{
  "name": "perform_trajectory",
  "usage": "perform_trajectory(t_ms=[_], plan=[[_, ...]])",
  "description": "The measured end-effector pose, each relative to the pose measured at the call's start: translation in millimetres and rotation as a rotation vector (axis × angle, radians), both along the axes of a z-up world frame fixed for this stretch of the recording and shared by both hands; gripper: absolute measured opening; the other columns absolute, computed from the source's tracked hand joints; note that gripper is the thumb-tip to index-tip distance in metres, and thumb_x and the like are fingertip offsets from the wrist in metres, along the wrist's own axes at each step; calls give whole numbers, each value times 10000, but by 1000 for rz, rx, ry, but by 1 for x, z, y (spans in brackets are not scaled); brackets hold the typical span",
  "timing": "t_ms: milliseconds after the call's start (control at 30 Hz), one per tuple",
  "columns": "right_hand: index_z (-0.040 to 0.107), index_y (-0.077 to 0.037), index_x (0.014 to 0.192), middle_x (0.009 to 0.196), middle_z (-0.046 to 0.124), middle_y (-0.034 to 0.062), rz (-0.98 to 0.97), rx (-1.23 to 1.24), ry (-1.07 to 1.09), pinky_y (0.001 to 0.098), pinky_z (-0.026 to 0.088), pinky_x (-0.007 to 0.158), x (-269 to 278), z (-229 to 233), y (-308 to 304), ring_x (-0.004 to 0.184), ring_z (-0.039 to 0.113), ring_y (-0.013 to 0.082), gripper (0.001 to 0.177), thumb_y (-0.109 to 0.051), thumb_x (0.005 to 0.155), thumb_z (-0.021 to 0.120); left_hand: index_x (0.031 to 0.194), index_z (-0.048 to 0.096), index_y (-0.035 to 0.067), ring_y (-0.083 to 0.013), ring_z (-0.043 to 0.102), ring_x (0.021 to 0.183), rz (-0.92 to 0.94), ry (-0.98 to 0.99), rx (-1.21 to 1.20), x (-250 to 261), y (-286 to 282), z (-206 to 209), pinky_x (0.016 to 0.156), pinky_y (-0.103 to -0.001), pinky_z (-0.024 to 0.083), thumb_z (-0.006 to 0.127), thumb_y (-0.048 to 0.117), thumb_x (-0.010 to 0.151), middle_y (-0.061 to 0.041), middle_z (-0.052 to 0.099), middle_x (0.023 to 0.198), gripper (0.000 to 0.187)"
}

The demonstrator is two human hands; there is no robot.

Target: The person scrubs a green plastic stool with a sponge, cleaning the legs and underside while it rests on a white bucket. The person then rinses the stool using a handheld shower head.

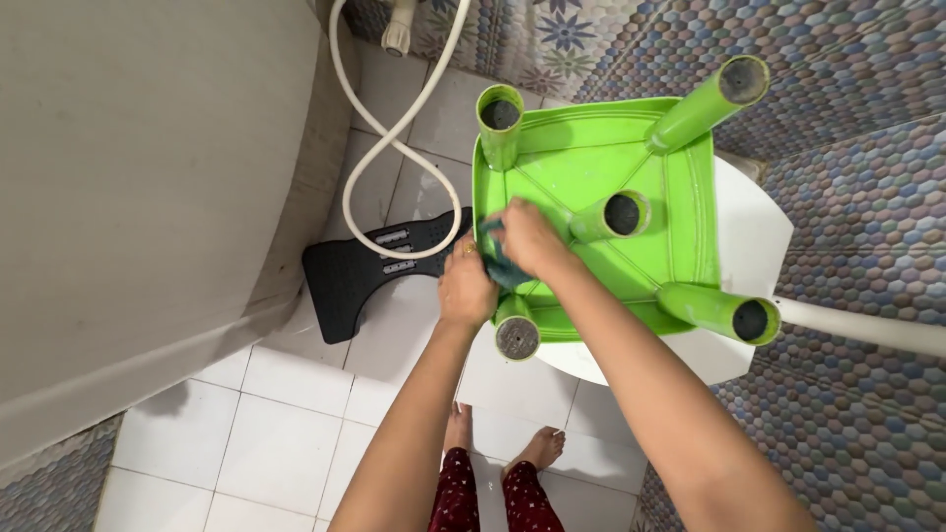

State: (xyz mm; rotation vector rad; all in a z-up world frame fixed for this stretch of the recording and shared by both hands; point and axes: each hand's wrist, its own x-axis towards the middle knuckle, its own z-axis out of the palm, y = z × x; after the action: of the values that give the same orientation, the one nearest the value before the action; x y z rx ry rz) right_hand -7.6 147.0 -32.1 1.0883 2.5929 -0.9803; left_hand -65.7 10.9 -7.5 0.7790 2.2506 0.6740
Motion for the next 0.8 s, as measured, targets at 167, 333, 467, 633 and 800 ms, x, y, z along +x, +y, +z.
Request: perform_trajectory(t_ms=[167,333,467,633,800], plan=[[802,-164,1054,1078,644,193,79,-103,122,433,519,916,42,33,-23,1031,639,388,281,-33,810,756,1471,443,127,-352,529,1283,15,-8,-76,5,1,4,1038,-547,432,533,99,917,-128,562,1405,561],[774,-157,1116,1143,627,133,-3,49,230,414,533,899,92,95,-32,1023,647,344,482,104,731,650,1455,429,29,-411,497,1288,85,136,212,8,-5,-3,1051,-493,437,564,132,958,-223,510,1442,526],[748,-159,1119,1128,636,64,151,430,69,451,491,950,138,143,-45,1104,607,294,414,34,765,652,1524,439,51,-398,441,1444,64,225,489,14,-33,0,1194,-475,381,461,39,966,-204,489,1553,559],[714,-110,1151,1181,638,64,271,499,-107,495,406,1056,181,139,-57,1196,566,280,337,-46,850,576,1441,464,53,-396,321,1520,-242,236,567,32,-79,25,1210,-612,260,617,157,724,-167,507,1516,741],[651,-59,1235,1218,621,125,190,447,-157,578,282,1139,199,78,-90,1221,530,328,457,-53,778,631,1301,526,46,-400,327,1424,-349,290,361,47,-71,32,1113,-698,214,851,471,671,-159,536,1327,826]])
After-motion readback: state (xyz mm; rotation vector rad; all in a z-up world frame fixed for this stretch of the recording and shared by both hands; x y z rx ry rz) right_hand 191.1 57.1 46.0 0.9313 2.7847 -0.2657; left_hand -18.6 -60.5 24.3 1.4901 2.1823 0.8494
